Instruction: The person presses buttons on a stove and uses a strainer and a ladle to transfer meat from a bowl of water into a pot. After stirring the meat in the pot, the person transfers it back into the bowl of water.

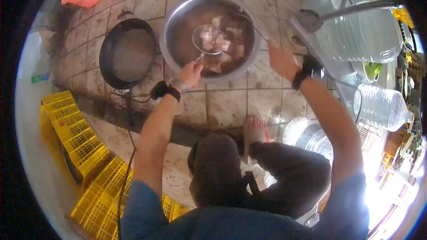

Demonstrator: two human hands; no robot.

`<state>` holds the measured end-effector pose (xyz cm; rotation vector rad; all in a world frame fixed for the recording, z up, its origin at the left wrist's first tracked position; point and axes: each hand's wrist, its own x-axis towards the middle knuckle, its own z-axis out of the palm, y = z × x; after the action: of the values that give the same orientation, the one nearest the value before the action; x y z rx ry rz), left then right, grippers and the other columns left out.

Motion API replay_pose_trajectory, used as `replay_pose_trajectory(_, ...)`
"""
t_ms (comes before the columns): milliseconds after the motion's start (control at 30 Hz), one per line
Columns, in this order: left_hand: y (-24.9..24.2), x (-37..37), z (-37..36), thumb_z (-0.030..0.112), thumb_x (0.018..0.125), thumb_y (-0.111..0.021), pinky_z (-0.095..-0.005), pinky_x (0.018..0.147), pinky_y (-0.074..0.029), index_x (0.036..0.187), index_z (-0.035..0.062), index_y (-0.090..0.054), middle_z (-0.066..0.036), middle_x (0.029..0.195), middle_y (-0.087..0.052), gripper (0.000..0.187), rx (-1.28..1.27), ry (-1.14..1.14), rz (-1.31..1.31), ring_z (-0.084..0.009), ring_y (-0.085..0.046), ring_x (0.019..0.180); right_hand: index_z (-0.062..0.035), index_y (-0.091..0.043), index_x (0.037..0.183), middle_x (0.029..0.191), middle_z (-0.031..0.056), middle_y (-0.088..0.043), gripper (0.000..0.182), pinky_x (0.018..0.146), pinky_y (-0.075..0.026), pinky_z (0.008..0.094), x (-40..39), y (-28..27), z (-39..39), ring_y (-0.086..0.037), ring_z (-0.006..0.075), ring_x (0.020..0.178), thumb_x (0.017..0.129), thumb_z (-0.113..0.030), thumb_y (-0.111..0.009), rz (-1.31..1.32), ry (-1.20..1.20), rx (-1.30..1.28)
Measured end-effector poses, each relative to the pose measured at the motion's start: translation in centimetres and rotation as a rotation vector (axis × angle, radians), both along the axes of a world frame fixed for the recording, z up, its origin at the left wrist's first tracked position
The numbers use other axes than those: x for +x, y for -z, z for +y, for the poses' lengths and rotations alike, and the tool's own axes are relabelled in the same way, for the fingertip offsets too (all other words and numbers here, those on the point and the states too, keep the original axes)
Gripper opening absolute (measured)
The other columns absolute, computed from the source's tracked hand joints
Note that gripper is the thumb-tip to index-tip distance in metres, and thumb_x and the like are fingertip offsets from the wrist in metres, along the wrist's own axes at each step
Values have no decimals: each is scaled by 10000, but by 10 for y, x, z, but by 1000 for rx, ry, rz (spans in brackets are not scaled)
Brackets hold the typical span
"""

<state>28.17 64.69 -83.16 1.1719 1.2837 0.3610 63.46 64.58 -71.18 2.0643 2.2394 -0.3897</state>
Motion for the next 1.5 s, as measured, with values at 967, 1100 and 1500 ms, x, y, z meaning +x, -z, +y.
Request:
replay_pose_trajectory(967,-53,-96,8,327,985,-515,-295,339,-345,910,46,-479,-3,550,-447,293,52,-242,-142,-112,-412,372,-90,-525,1246,620,-16,-461,362,351,-309,252,-72,57,-27,-386,81,420,996,-342,-451,889,285,-828)
replay_pose_trajectory(1100,-57,-103,14,330,986,-515,-299,334,-339,926,47,-479,-5,557,-454,292,99,-259,-133,-115,-417,375,-147,-528,1282,615,-21,-456,384,353,-344,249,-56,50,-32,-391,73,418,993,-389,-455,923,406,-824)
replay_pose_trajectory(1500,-37,-57,7,370,985,-506,-301,357,-364,983,34,-512,-23,602,-508,337,98,-231,-9,-127,-476,387,-123,-532,1261,568,-47,-400,367,348,-308,244,-16,-114,-13,-357,55,408,1001,-370,-458,756,381,-697)
